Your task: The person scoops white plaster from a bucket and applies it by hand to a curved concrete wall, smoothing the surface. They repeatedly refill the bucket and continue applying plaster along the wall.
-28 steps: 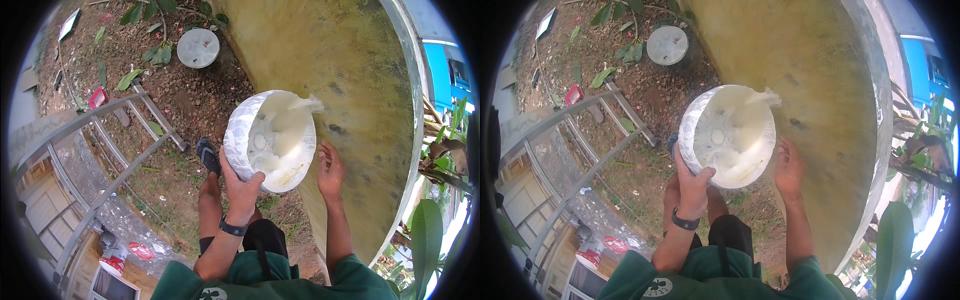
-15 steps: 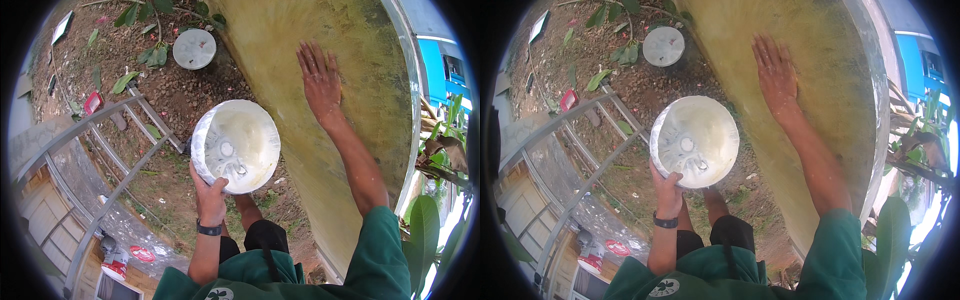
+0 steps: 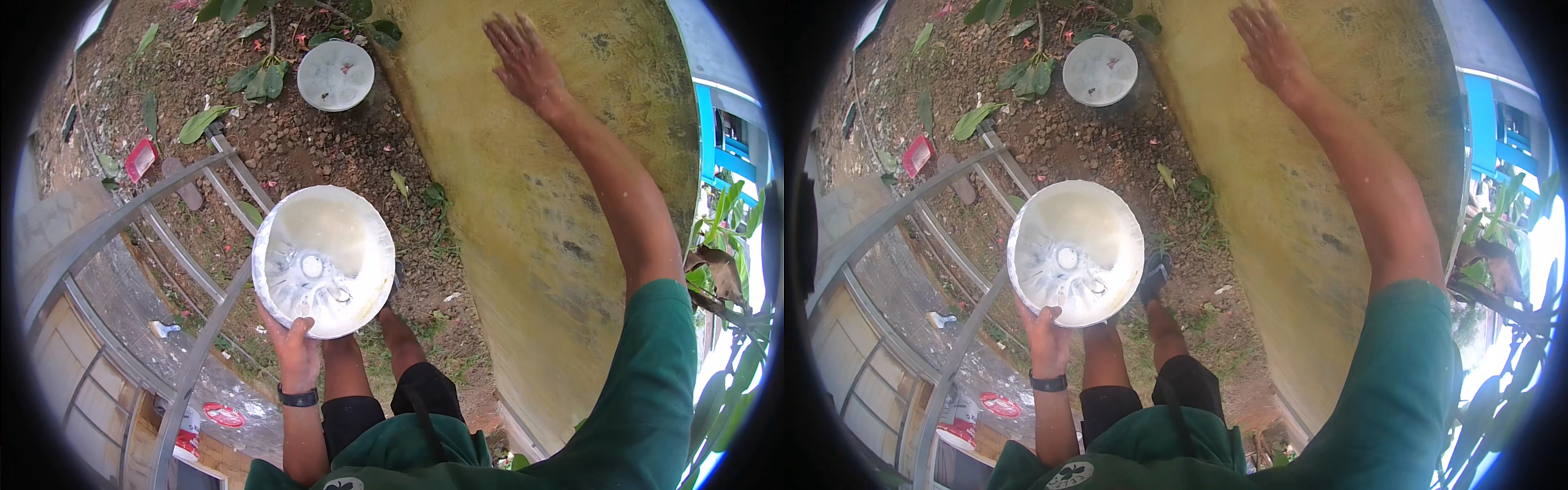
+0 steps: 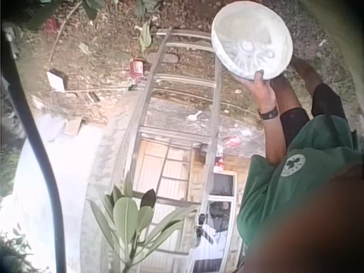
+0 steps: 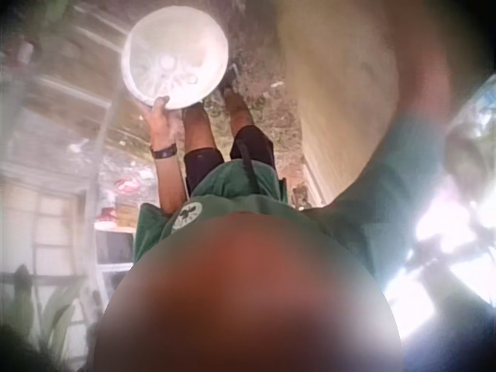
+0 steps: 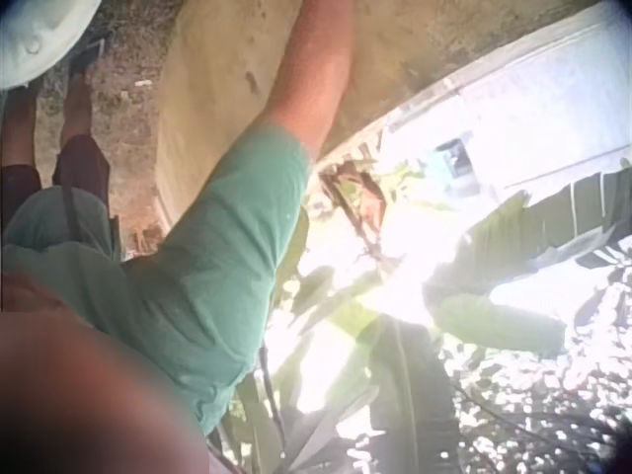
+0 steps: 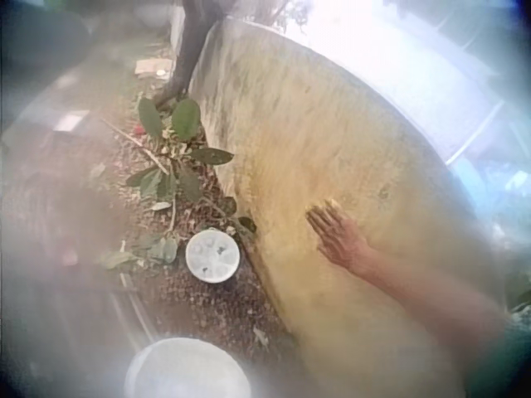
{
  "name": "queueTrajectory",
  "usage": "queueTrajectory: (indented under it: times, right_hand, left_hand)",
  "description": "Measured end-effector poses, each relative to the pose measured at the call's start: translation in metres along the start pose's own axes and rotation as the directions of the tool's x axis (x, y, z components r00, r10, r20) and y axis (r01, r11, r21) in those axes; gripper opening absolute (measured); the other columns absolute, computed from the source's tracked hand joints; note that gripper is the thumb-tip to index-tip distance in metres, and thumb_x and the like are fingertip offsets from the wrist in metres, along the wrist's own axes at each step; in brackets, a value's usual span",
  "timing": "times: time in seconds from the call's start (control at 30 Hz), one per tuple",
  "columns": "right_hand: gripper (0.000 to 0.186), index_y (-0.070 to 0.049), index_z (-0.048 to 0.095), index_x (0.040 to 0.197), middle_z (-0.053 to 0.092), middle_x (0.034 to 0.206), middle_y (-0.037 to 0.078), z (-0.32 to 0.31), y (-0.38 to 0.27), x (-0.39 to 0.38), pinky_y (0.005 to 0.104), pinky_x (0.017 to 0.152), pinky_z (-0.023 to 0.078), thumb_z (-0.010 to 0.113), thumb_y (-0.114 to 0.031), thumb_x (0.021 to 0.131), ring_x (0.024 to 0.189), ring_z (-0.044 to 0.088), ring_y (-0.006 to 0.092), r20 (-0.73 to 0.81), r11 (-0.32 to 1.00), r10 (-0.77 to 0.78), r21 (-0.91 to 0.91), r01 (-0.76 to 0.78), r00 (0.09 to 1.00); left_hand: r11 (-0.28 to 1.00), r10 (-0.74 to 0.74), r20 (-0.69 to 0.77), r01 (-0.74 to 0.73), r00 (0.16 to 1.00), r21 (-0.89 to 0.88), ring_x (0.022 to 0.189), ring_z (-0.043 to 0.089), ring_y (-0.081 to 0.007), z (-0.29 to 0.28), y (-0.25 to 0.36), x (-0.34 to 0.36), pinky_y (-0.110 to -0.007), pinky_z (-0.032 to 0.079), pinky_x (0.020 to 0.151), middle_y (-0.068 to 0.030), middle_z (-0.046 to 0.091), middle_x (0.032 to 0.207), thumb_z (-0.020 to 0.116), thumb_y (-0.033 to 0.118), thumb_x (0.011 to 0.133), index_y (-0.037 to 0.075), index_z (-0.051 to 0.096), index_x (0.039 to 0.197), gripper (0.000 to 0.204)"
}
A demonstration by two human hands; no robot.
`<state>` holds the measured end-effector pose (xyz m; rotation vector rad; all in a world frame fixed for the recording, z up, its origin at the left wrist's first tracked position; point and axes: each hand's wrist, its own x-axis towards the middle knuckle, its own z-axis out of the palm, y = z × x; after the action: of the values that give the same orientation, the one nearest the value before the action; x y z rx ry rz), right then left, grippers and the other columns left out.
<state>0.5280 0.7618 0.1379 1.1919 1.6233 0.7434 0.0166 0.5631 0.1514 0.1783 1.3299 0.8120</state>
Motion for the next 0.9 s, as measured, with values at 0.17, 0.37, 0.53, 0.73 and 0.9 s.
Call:
queueTrajectory:
  times: [0.17,0.37,0.53,0.73,0.9]
  right_hand:
    - [0.074,-0.008,0.022,0.165,0.022,0.172,0.004,0.003,0.037,0.047,0.0458,0.132,0.005,0.039,-0.05,0.107,0.16,0.014,0.0222,-0.062,0.994,0.087,0.07,-0.083,0.994]
    - [0.064,-0.014,0.021,0.166,0.013,0.175,-0.002,-0.001,-0.125,-0.125,0.0494,0.132,-0.004,0.032,-0.039,0.109,0.162,0.003,0.0226,0.374,0.852,-0.523,0.248,0.461,0.766]
    - [0.064,-0.014,0.019,0.167,0.009,0.175,-0.001,0.014,-0.163,-0.229,0.0511,0.131,-0.005,0.033,-0.037,0.109,0.162,0.001,0.0229,0.418,0.801,-0.599,0.318,0.508,0.683]
    - [0.064,-0.014,0.023,0.166,0.01,0.175,0.0,0.011,-0.092,-0.142,0.0504,0.131,-0.003,0.033,-0.036,0.107,0.162,0.005,0.0219,0.296,0.886,-0.462,0.199,0.419,0.836]
    - [0.063,-0.012,0.026,0.165,0.016,0.174,0.002,0.007,-0.035,-0.058,0.0488,0.131,0.002,0.035,-0.032,0.106,0.16,0.013,0.0239,0.155,0.952,-0.297,0.125,0.279,0.942]
  left_hand:
    - [0.999,0.043,-0.011,-0.043,0.999,0.033,0.145,0.04,-0.0316,0.035,0.027,0.002,-0.045,0.049,0.11,-0.0152,0.029,0.161,0.057,-0.009,0.076,0.018,0.006,0.166,0.108]
    - [0.999,0.006,-0.052,-0.004,0.999,0.045,0.144,0.04,-0.0314,0.053,0.037,0.014,-0.043,0.049,0.11,-0.0165,0.029,0.161,0.058,-0.011,0.078,0.018,0.005,0.166,0.107]
    - [0.988,-0.016,-0.139,0.037,0.99,0.148,0.145,0.04,-0.0323,0.104,0.042,0.035,-0.044,0.042,0.115,-0.0174,0.031,0.16,0.062,-0.013,0.081,0.014,0.004,0.165,0.106]
    - [0.947,0.278,0.089,-0.288,0.957,0.14,0.143,0.039,-0.0294,0.216,0.07,0.021,-0.043,0.036,0.118,-0.018,0.031,0.16,0.077,-0.006,0.077,0.004,0.008,0.165,0.112]
    - [0.925,0.342,0.178,-0.364,0.923,0.11,0.141,0.04,-0.028,0.292,0.097,0.009,-0.041,0.035,0.117,-0.0202,0.034,0.157,0.079,-0.004,0.078,-0.001,0.006,0.164,0.113]
